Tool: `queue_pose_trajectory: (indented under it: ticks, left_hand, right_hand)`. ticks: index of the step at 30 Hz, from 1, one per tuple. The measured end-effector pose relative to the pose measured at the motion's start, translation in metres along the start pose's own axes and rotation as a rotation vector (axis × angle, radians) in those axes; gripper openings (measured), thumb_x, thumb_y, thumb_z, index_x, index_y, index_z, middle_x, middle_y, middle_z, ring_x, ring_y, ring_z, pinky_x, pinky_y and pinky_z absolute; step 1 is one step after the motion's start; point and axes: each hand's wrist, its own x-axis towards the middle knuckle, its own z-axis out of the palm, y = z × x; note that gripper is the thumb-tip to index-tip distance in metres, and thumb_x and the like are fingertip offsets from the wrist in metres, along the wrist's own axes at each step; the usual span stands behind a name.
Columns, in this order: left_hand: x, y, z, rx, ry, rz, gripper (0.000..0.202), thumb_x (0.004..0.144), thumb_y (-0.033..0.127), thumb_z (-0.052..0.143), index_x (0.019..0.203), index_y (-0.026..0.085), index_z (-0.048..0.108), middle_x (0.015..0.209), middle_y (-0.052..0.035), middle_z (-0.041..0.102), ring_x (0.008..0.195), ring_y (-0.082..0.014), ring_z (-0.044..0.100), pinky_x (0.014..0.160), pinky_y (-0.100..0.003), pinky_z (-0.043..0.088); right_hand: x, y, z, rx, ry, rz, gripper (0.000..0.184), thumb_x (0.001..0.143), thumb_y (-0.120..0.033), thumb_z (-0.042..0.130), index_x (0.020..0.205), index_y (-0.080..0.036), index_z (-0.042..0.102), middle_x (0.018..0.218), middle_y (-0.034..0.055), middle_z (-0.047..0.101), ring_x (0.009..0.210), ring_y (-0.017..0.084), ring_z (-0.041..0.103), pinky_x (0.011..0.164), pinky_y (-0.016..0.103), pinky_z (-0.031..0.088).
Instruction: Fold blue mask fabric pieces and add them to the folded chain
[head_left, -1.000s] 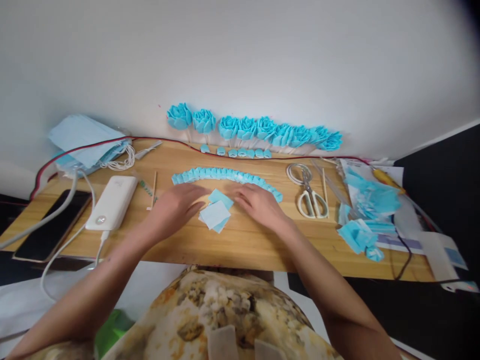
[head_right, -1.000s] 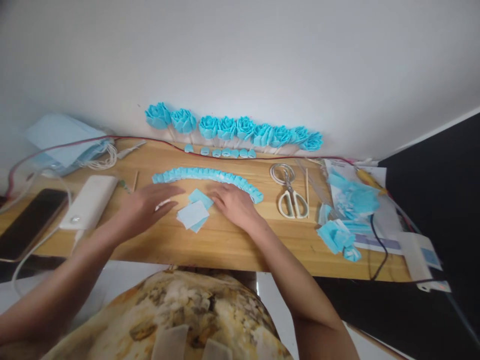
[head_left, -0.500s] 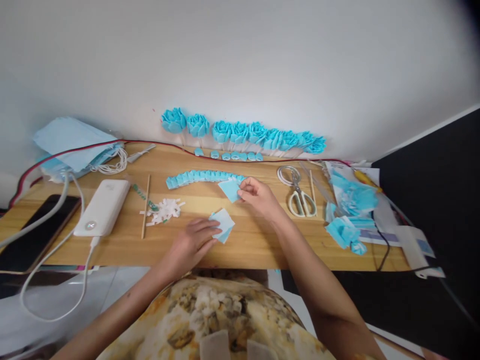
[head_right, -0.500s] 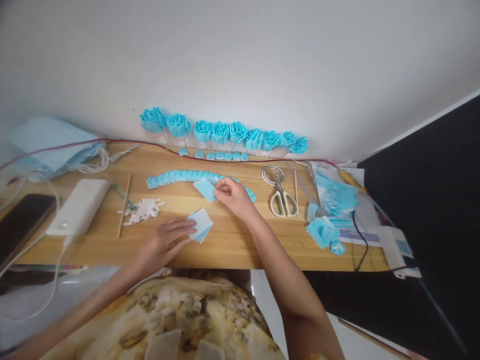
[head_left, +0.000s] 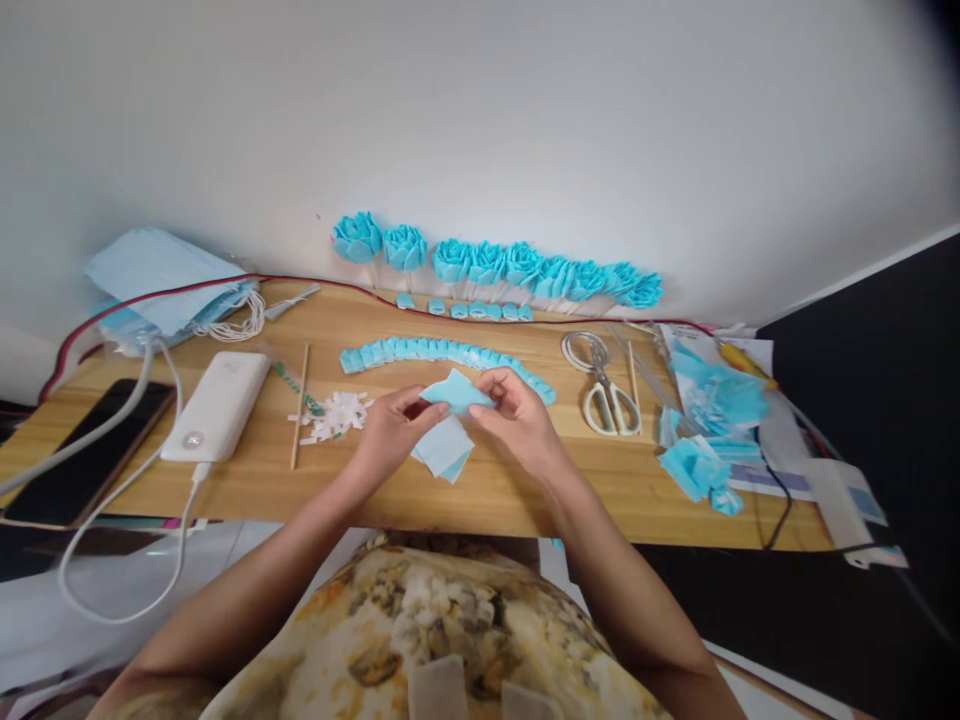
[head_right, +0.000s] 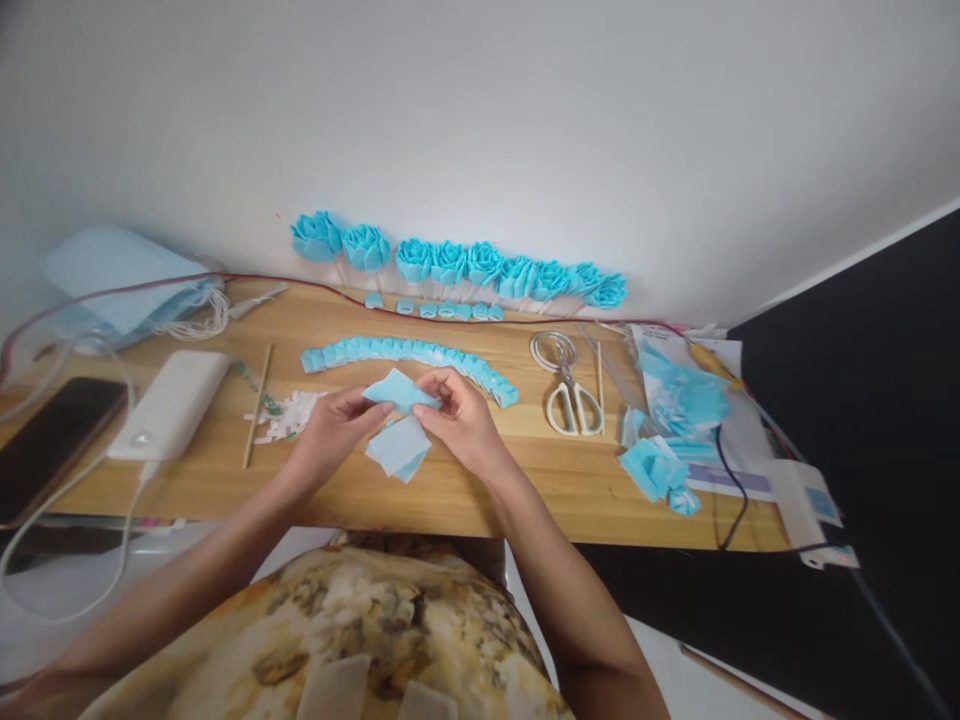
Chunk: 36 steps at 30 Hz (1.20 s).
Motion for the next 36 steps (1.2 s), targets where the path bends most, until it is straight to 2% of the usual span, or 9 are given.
queue_pose_trajectory:
  ticks: [3, 5, 8, 11, 14, 18, 22, 27, 36]
  left_hand:
    - [0.001, 0.004, -0.009, 0.070, 0.034, 0.066, 0.019, 0.080, 0.030, 0.063, 0.085, 0.017, 0.077, 0.062, 0.0006, 0.065, 0.057, -0.0129, 0.057, 0.057, -0.023, 0.045]
    - [0.002, 0.007, -0.016, 0.084, 0.030, 0.121, 0.023, 0.081, 0.025, 0.058, 0.091, 0.018, 0.078, 0.075, -0.0034, 0.073, 0.071, -0.0173, 0.067, 0.069, -0.027, 0.053]
    - [0.001, 0.011, -0.022, 0.107, -0.004, 0.192, 0.024, 0.083, 0.021, 0.055, 0.091, 0.019, 0.078, 0.095, -0.0068, 0.078, 0.092, -0.0216, 0.071, 0.086, -0.032, 0.055]
    - [0.000, 0.012, -0.022, 0.087, -0.047, 0.237, 0.028, 0.083, 0.016, 0.053, 0.096, 0.019, 0.078, 0.102, -0.0064, 0.078, 0.098, -0.0218, 0.072, 0.088, -0.033, 0.056]
    - [0.000, 0.011, -0.016, 0.027, -0.067, 0.313, 0.026, 0.085, 0.014, 0.056, 0.095, 0.021, 0.079, 0.103, -0.0056, 0.078, 0.095, -0.0203, 0.071, 0.083, -0.031, 0.056]
    - [-0.001, 0.006, -0.014, 0.060, -0.001, 0.444, 0.022, 0.088, 0.018, 0.061, 0.100, 0.024, 0.078, 0.105, -0.0056, 0.076, 0.100, -0.0197, 0.069, 0.087, -0.031, 0.054]
    - [-0.009, -0.001, -0.027, 0.224, 0.054, 0.396, 0.021, 0.092, 0.022, 0.060, 0.106, 0.021, 0.075, 0.099, -0.0061, 0.076, 0.090, -0.0175, 0.069, 0.078, -0.028, 0.053]
    - [-0.017, -0.012, -0.041, 0.501, -0.060, 0.392, 0.018, 0.093, 0.025, 0.060, 0.093, 0.018, 0.075, 0.090, -0.0075, 0.075, 0.084, -0.0192, 0.068, 0.074, -0.030, 0.049]
    - [-0.005, -0.022, -0.024, 1.008, -0.255, 0.309, 0.020, 0.094, 0.031, 0.061, 0.088, 0.016, 0.073, 0.090, -0.0096, 0.071, 0.089, -0.0264, 0.064, 0.078, -0.038, 0.045]
  right_hand:
    - [-0.010, -0.004, -0.008, -0.111, -0.044, -0.086, 0.013, 0.085, -0.023, 0.065, 0.097, -0.024, 0.062, 0.094, 0.0015, 0.065, 0.091, 0.017, 0.061, 0.088, 0.033, 0.050]
    - [-0.016, -0.007, -0.016, -0.134, -0.070, -0.098, 0.011, 0.088, -0.025, 0.063, 0.099, -0.025, 0.064, 0.098, 0.0029, 0.067, 0.096, 0.019, 0.063, 0.092, 0.036, 0.050]
    - [-0.017, -0.009, -0.024, -0.053, 0.014, -0.050, 0.017, 0.094, -0.032, 0.059, 0.107, -0.026, 0.065, 0.109, 0.0043, 0.069, 0.105, 0.019, 0.064, 0.097, 0.036, 0.050]
    - [-0.012, -0.008, -0.018, 0.044, 0.014, 0.040, 0.030, 0.097, -0.044, 0.053, 0.118, -0.026, 0.065, 0.119, 0.0058, 0.068, 0.112, 0.021, 0.063, 0.097, 0.037, 0.051]
    - [-0.007, -0.007, -0.001, 0.067, -0.076, 0.140, 0.033, 0.090, -0.050, 0.062, 0.108, -0.023, 0.070, 0.105, 0.0049, 0.071, 0.097, 0.020, 0.066, 0.085, 0.034, 0.054]
    - [-0.004, -0.006, 0.004, 0.047, 0.115, 0.126, 0.022, 0.081, -0.042, 0.072, 0.081, -0.021, 0.066, 0.073, -0.0024, 0.063, 0.067, 0.013, 0.057, 0.065, 0.026, 0.049]
    - [-0.011, -0.006, -0.027, -0.008, 0.231, 0.099, 0.017, 0.079, -0.038, 0.074, 0.082, -0.022, 0.067, 0.070, -0.0032, 0.061, 0.065, 0.012, 0.054, 0.062, 0.024, 0.046]
    - [-0.034, 0.003, -0.069, -0.074, 0.289, 0.169, 0.015, 0.076, -0.035, 0.077, 0.080, -0.022, 0.071, 0.070, -0.0029, 0.062, 0.064, 0.011, 0.054, 0.062, 0.023, 0.044]
    - [-0.055, 0.009, -0.068, -0.136, 0.157, 0.243, 0.020, 0.077, -0.040, 0.075, 0.076, -0.021, 0.070, 0.065, -0.0022, 0.059, 0.059, 0.012, 0.051, 0.056, 0.024, 0.040]
